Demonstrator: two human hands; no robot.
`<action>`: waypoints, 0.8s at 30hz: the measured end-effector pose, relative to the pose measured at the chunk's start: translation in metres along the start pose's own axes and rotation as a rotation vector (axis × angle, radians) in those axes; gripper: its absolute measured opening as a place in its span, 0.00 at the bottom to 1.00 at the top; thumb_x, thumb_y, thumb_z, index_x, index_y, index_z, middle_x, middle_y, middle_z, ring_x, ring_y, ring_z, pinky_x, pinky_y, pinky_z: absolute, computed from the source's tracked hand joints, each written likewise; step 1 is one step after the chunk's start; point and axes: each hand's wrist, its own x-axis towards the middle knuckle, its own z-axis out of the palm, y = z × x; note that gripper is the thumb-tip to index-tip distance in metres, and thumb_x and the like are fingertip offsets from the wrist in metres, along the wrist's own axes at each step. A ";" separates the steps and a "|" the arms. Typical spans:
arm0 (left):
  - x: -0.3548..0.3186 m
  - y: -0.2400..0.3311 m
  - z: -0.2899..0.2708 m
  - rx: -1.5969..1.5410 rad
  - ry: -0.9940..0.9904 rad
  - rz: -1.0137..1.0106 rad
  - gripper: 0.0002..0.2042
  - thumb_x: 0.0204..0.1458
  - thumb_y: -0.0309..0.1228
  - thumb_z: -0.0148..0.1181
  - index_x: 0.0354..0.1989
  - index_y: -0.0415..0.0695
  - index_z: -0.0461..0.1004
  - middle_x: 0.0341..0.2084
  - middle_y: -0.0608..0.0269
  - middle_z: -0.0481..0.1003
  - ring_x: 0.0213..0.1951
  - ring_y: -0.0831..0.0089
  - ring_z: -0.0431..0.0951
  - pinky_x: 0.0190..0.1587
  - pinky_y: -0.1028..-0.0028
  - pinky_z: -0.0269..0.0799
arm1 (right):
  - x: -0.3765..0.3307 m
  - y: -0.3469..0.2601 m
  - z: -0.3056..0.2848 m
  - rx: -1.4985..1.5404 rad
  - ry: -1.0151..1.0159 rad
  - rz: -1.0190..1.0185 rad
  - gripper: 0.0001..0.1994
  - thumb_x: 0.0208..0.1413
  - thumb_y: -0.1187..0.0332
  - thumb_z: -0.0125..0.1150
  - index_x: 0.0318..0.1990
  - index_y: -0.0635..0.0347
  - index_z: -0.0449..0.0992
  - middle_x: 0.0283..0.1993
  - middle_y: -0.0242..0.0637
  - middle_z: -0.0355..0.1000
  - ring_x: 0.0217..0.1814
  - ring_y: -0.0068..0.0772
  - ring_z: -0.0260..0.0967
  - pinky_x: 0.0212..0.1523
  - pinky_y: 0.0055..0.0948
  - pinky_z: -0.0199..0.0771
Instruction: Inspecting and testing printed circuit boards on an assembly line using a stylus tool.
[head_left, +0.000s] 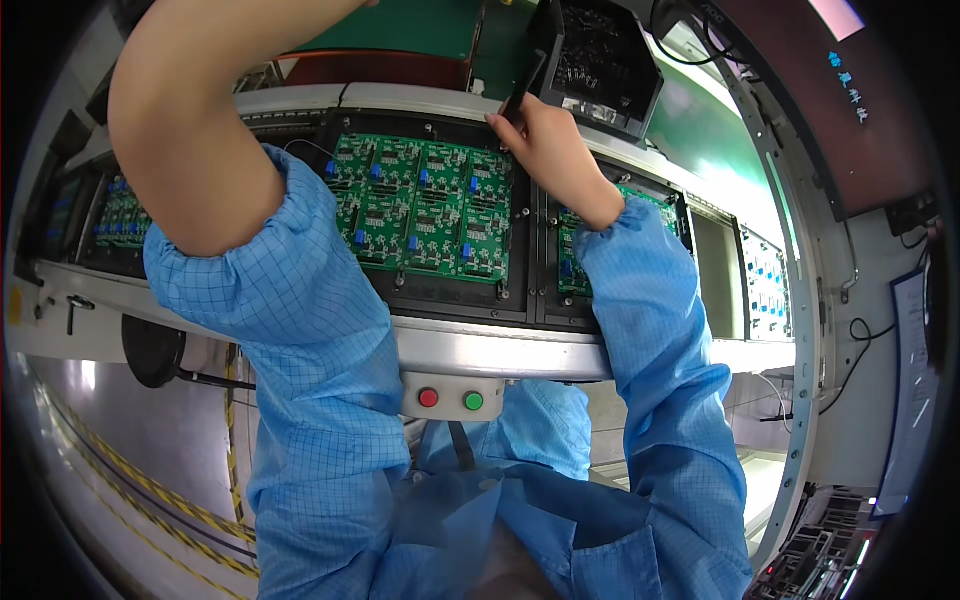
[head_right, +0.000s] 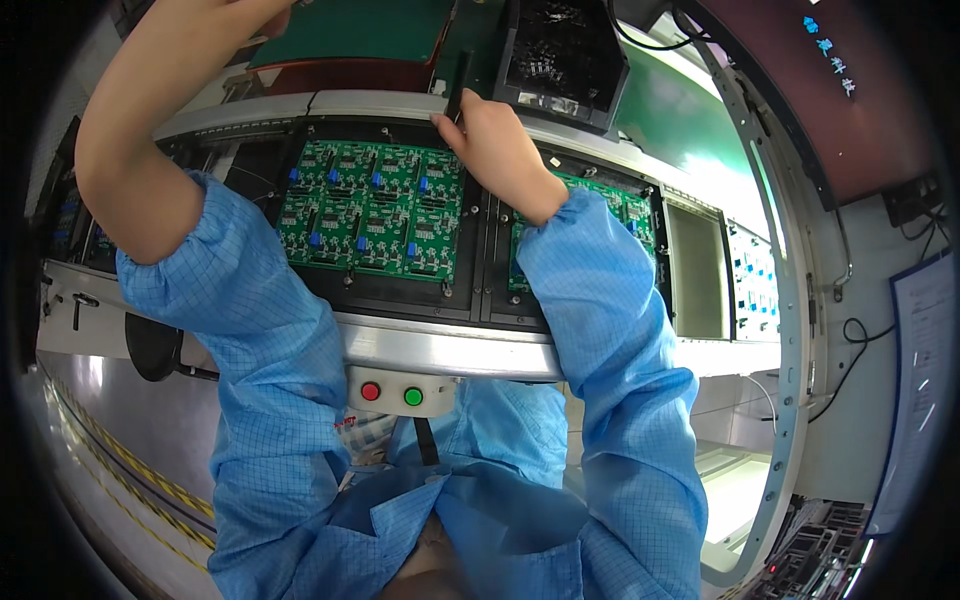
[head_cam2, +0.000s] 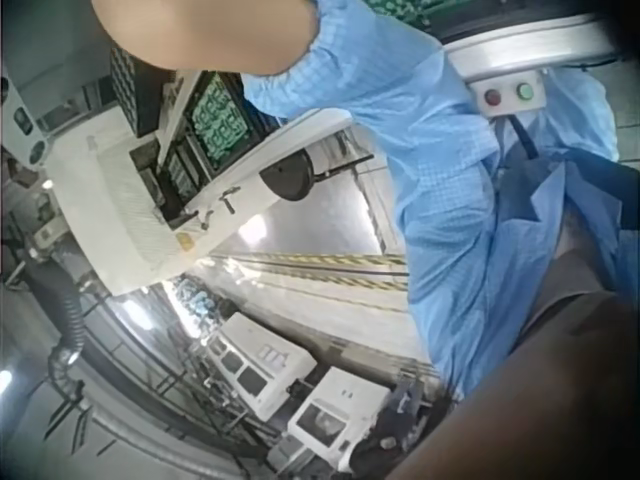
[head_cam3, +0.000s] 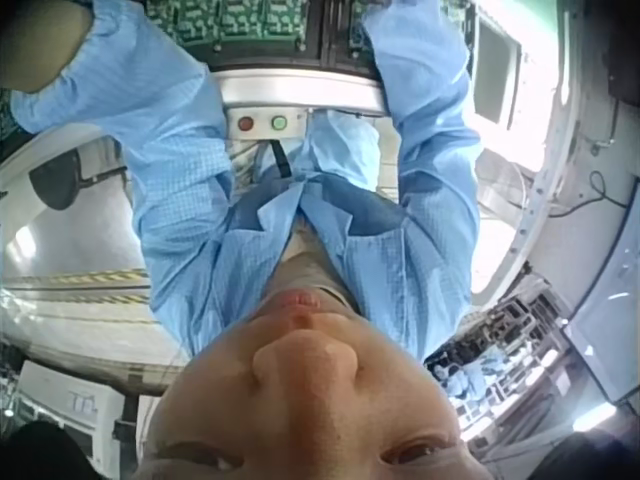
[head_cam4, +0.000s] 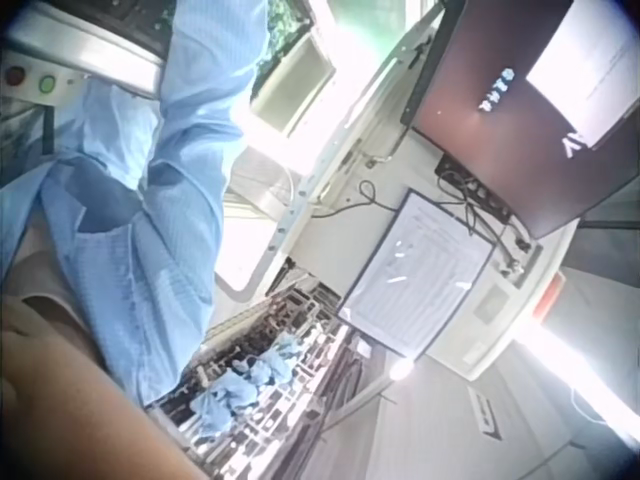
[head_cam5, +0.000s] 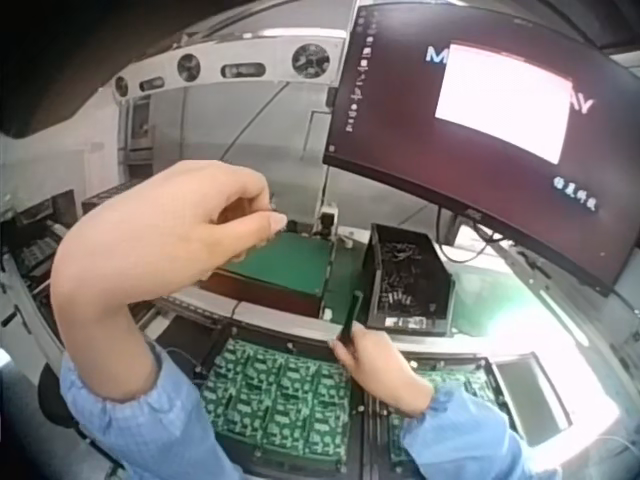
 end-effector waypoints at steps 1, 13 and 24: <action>-0.013 -0.009 0.007 0.015 0.101 0.239 0.15 0.60 0.35 0.55 0.28 0.33 0.72 0.17 0.54 0.68 0.19 0.69 0.66 0.26 0.67 0.64 | -0.004 -0.001 0.000 0.033 0.019 -0.024 0.17 0.61 0.62 0.60 0.33 0.71 0.70 0.23 0.54 0.72 0.28 0.58 0.72 0.30 0.47 0.71; -0.020 -0.047 0.027 0.011 0.122 0.455 0.15 0.58 0.35 0.56 0.28 0.32 0.72 0.16 0.54 0.66 0.20 0.68 0.63 0.26 0.66 0.62 | -0.025 -0.022 0.019 0.086 -0.005 -0.118 0.14 0.60 0.63 0.62 0.37 0.69 0.73 0.25 0.51 0.74 0.27 0.52 0.73 0.29 0.41 0.71; -0.017 -0.042 0.035 0.019 0.074 0.424 0.14 0.58 0.34 0.56 0.28 0.33 0.72 0.16 0.57 0.66 0.20 0.70 0.62 0.26 0.67 0.61 | -0.023 -0.003 0.022 0.019 0.031 -0.084 0.13 0.60 0.64 0.61 0.38 0.68 0.72 0.27 0.55 0.74 0.30 0.59 0.73 0.31 0.48 0.71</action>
